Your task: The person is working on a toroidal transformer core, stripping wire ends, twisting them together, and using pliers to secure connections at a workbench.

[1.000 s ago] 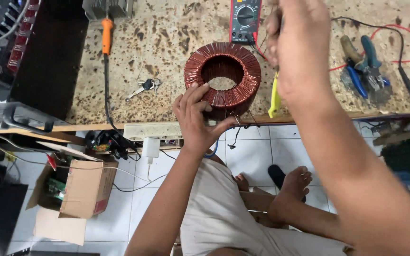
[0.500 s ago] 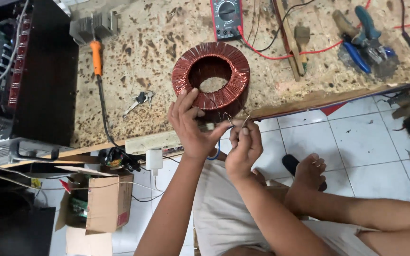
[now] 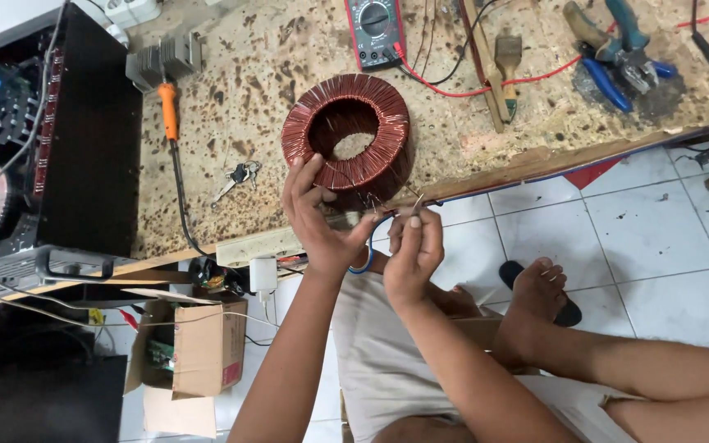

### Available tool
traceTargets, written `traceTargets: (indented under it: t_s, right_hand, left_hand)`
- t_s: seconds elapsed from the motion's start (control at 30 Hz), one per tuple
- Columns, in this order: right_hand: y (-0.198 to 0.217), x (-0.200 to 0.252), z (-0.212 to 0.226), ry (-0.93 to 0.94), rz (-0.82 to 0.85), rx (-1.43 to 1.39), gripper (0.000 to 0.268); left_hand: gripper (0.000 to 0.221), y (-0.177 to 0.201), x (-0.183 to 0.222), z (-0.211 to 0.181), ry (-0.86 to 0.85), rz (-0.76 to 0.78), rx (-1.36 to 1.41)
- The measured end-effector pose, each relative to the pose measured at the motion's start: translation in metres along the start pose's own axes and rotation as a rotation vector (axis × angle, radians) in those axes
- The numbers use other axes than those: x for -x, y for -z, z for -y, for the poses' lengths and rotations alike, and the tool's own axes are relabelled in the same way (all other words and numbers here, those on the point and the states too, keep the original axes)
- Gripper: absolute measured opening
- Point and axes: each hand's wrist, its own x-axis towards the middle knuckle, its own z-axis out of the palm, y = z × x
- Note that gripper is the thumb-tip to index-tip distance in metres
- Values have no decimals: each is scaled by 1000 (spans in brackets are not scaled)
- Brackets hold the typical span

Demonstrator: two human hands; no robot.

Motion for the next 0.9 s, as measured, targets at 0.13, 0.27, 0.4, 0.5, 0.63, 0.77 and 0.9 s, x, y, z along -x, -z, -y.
traceTargets:
  t_s: [0.13,0.27,0.4,0.5,0.63,0.77,0.9]
  right_hand:
    - [-9,13,-2,-72,56,-77,26]
    - [-13,3,18,-29,23,-48,25]
    - [-8,12,23,-86,-37,-2,24]
    - [-14,19,34,-94,-32,10,24]
    - [-17,17,45,-65,28,56,21]
    - [-15,15,50,-122,56,39,18]
    - [-18,10,63,-181,98,12,22]
  left_hand:
    - [48,7,-1,-3,-1,58,54]
    - [49,12,-7,-20,63,86,72]
    - [49,9,-7,-33,91,99,-18]
    - [33,6,-1,-38,90,75,-81]
    - [16,13,3,-36,-2,7,-122]
    - [17,20,10,-36,28,33,-281]
    - [17,21,4,-43,253,141,49]
